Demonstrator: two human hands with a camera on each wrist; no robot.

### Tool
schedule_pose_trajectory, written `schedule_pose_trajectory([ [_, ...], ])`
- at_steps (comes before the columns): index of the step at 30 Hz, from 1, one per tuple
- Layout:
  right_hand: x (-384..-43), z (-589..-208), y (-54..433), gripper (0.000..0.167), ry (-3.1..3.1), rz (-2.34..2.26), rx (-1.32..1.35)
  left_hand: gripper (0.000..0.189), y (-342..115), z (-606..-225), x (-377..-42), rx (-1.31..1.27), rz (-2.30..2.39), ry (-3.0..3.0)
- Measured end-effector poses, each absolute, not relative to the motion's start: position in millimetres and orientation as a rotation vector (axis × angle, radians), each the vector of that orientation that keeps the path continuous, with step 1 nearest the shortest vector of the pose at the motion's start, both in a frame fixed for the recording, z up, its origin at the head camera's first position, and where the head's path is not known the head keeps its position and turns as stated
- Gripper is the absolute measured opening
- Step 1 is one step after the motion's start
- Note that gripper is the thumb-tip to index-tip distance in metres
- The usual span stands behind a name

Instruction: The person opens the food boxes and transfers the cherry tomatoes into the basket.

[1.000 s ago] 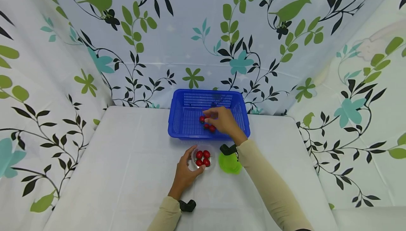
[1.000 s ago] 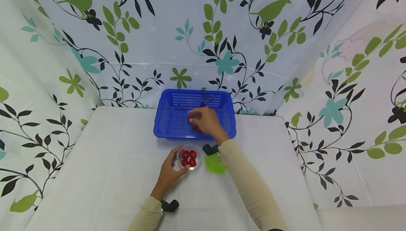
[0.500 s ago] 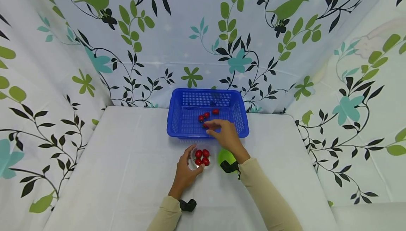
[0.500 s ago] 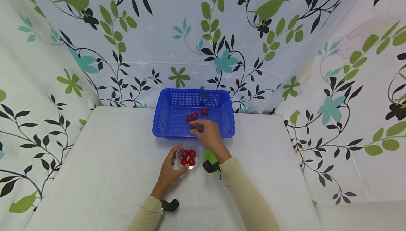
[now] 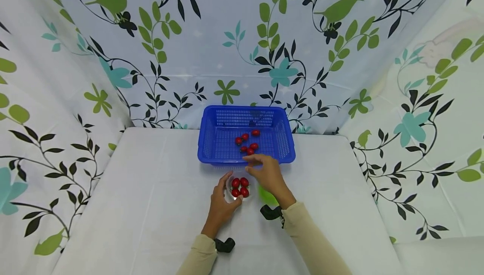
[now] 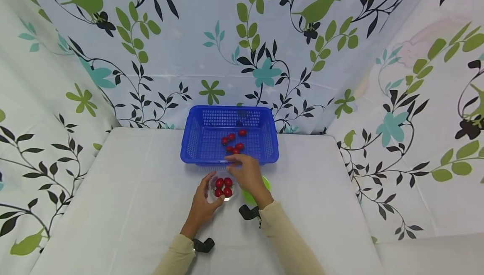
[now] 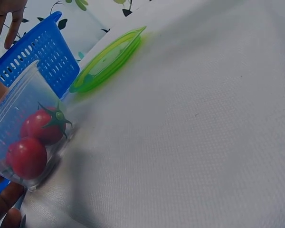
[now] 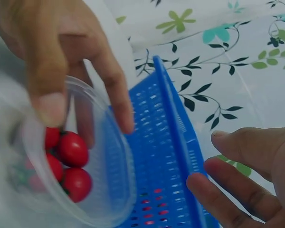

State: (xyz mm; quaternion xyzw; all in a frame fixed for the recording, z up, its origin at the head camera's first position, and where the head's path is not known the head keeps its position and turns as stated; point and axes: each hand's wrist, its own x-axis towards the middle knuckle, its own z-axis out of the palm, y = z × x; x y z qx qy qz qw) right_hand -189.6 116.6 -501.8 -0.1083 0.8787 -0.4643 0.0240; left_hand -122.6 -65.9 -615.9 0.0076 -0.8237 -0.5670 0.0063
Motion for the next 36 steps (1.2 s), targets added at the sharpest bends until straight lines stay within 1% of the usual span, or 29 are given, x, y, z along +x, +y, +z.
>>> schedule_pose_trajectory([
  [13, -169.1, -526.3, 107.3, 0.033, 2.704, -1.437, -0.298, 0.084, -68.3, -614.8, -124.2, 0.030, -1.766, -2.592],
  [22, -161.5, -539.7, 102.3, 0.035, 2.716, -1.367, -0.279, 0.083, -67.5, -611.3, -122.9, 0.031, -1.787, -2.579],
  [29, -159.6, -546.4, 95.1, 0.033, 2.817, -1.248, -0.283, 0.083, -66.9, -612.7, -124.1, 0.025, -1.772, -2.583],
  [36, -157.2, -549.8, 86.9, 0.031, 2.971, -1.004, -0.381, 0.083, -66.8, -612.6, -123.8, 0.029, -1.774, -2.586],
])
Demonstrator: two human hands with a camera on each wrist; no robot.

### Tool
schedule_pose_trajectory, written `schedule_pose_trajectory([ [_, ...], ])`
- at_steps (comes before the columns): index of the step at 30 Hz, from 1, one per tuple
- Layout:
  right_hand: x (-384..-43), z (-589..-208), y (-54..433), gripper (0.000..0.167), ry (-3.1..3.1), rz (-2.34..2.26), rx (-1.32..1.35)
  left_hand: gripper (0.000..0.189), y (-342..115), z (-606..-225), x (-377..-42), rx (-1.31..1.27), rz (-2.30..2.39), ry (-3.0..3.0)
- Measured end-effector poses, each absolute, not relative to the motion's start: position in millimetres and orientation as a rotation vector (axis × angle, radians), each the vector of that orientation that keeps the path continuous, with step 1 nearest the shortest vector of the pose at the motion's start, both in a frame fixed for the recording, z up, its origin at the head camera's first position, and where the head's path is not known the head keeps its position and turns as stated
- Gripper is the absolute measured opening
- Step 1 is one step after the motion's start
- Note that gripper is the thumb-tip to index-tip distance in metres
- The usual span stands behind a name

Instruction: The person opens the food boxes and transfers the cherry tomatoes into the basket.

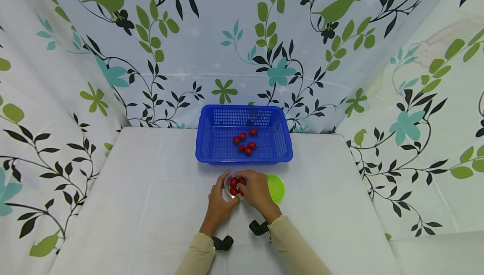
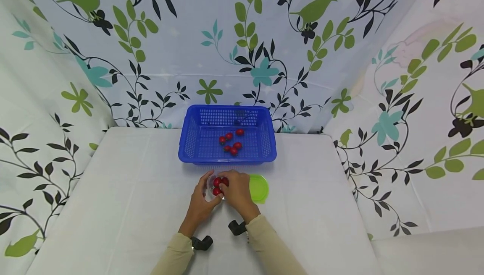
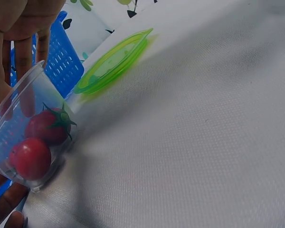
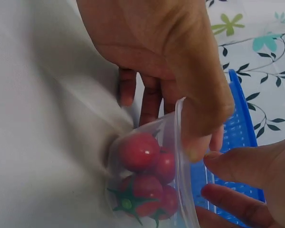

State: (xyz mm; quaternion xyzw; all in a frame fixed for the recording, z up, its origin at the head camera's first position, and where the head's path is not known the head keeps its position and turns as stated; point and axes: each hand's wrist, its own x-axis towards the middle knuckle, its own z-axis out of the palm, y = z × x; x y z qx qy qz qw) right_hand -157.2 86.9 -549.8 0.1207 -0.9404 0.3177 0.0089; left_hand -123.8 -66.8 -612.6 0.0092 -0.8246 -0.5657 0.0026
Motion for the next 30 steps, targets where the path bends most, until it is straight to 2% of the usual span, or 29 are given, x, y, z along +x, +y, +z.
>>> schedule_pose_trajectory([
  [7, -156.9, -547.0, 89.0, 0.029, -2.927, 1.224, 0.334, 0.084, -66.8, -613.5, -123.5, 0.031, -1.775, -2.603],
  [17, -160.9, -544.8, 81.3, 0.035, -3.016, 1.000, 0.414, 0.085, -67.6, -613.9, -125.2, 0.024, -1.768, -2.587],
  [30, -165.4, -555.6, 74.1, 0.031, -2.983, 1.394, 0.315, 0.085, -71.3, -613.7, -126.2, -0.021, -1.738, -2.586],
])
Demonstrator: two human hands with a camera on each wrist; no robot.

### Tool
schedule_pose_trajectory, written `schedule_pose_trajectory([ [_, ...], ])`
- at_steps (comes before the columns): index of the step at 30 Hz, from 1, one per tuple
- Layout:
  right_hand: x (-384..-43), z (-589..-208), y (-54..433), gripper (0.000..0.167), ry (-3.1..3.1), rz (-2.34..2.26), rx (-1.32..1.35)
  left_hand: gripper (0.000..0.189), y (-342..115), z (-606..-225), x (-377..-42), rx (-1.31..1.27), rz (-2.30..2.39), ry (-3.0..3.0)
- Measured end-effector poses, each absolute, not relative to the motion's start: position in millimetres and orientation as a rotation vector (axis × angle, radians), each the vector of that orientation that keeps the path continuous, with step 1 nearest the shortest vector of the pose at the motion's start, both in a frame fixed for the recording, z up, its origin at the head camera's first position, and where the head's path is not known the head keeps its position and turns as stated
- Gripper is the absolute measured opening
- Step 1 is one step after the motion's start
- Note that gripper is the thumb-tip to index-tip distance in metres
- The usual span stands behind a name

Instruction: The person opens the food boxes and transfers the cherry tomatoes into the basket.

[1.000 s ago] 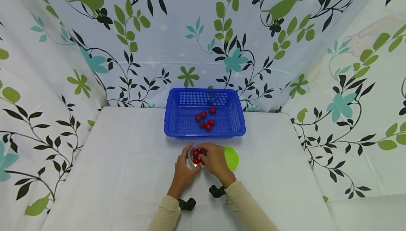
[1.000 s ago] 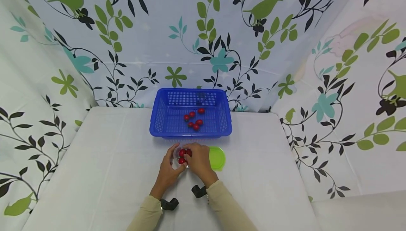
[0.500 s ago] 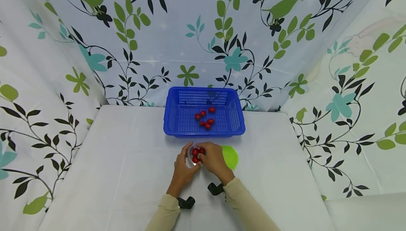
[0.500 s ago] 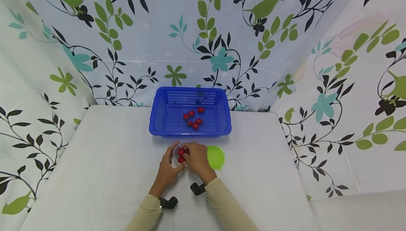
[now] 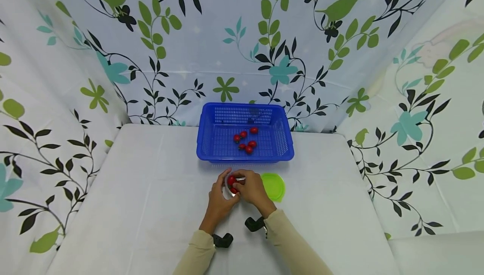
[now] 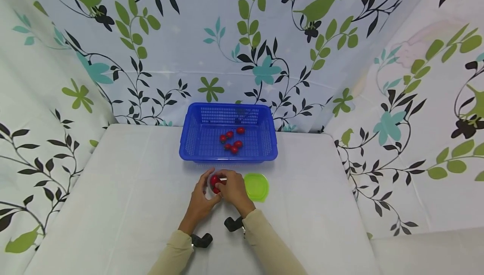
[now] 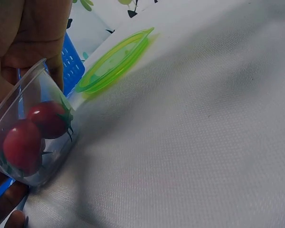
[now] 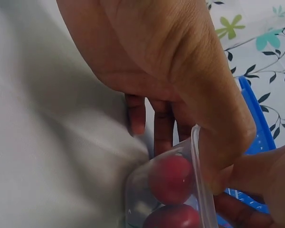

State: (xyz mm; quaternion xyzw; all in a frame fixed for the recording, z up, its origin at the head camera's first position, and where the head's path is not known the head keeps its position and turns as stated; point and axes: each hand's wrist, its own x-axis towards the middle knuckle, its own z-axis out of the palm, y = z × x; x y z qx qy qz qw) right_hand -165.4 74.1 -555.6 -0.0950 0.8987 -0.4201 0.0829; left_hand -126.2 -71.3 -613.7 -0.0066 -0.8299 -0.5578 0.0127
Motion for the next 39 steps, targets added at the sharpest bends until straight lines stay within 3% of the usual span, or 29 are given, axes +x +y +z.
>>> schedule_pose_trajectory([
  [16, -160.6, -559.2, 75.9, 0.025, 2.754, -1.316, -0.260, 0.084, -69.6, -614.4, -125.4, -0.007, -1.754, -2.599],
  [39, -158.2, -541.2, 89.8, 0.029, 2.733, -1.565, -0.186, 0.085, -69.6, -615.9, -126.3, -0.007, -1.776, -2.577],
])
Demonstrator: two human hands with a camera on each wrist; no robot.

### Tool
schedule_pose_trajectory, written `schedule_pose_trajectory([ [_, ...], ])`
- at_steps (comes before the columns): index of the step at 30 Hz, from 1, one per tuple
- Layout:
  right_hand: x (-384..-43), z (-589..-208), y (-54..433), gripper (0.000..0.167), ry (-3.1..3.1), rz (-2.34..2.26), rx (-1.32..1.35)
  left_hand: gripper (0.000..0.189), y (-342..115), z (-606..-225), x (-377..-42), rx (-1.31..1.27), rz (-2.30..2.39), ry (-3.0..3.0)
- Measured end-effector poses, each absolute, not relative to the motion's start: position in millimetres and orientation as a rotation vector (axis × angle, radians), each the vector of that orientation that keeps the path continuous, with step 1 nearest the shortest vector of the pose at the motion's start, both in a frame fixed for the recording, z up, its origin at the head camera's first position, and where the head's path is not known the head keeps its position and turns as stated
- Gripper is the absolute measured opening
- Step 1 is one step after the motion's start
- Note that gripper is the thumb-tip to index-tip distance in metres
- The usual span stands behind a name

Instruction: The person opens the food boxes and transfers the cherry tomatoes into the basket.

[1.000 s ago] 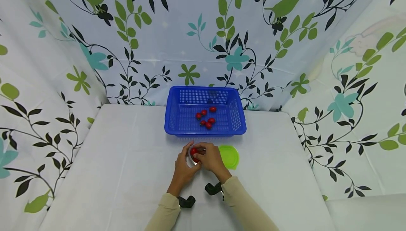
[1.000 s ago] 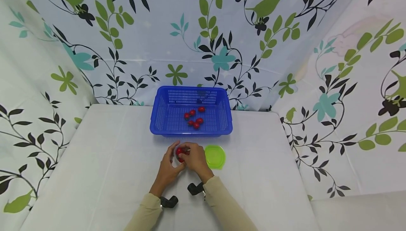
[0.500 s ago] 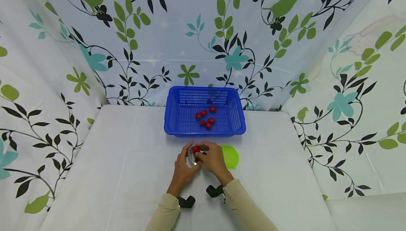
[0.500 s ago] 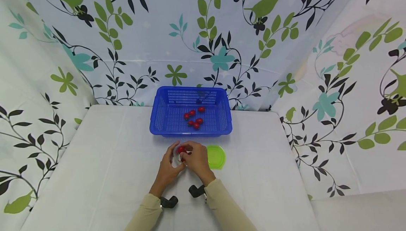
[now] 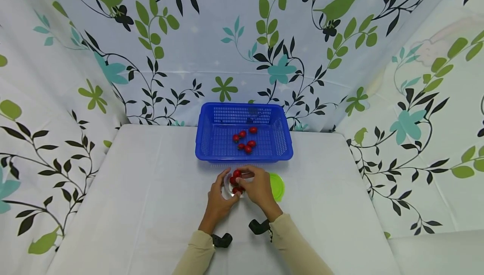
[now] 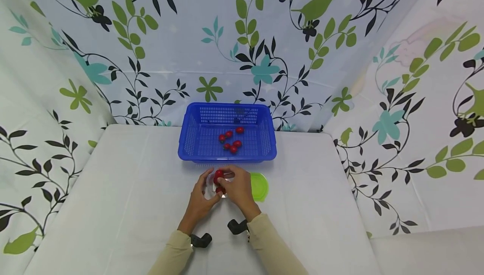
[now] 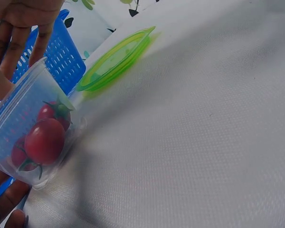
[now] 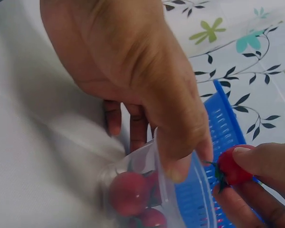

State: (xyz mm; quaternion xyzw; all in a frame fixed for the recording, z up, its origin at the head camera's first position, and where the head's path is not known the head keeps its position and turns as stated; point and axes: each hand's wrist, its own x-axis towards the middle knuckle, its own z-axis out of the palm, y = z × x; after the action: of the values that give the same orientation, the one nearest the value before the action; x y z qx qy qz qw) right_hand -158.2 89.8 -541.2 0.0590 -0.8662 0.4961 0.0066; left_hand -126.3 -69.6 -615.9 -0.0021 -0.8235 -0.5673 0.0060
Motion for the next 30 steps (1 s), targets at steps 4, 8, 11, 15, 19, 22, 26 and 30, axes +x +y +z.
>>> schedule_pose_trajectory([
  [4, -157.3, -535.8, 90.0, 0.030, -2.698, 1.588, 0.188, 0.084, -69.4, -615.3, -126.5, 0.001, -1.776, -2.579],
  [8, -157.5, -531.0, 90.6, 0.030, -2.696, 1.584, 0.196, 0.084, -68.9, -614.4, -126.5, 0.017, -1.777, -2.590],
  [11, -159.2, -528.9, 91.5, 0.031, -2.686, 1.570, 0.204, 0.084, -69.0, -614.2, -126.5, 0.017, -1.782, -2.589],
  [15, -162.9, -526.5, 92.1, 0.033, -2.647, 1.586, 0.218, 0.084, -69.8, -615.1, -126.9, 0.013, -1.777, -2.589],
  [19, -166.4, -523.4, 92.5, 0.033, -2.625, 1.604, 0.224, 0.084, -70.0, -615.6, -127.4, 0.018, -1.776, -2.596],
  [22, -168.5, -520.5, 92.8, 0.033, -2.624, 1.604, 0.230, 0.084, -70.1, -615.9, -127.5, 0.017, -1.779, -2.601],
  [26, -170.9, -516.4, 93.1, 0.034, -2.626, 1.603, 0.237, 0.084, -70.2, -615.5, -127.4, 0.009, -1.788, -2.600],
  [30, -173.8, -512.6, 92.9, 0.035, -2.634, 1.582, 0.239, 0.085, -70.8, -614.6, -127.1, -0.002, -1.789, -2.595],
])
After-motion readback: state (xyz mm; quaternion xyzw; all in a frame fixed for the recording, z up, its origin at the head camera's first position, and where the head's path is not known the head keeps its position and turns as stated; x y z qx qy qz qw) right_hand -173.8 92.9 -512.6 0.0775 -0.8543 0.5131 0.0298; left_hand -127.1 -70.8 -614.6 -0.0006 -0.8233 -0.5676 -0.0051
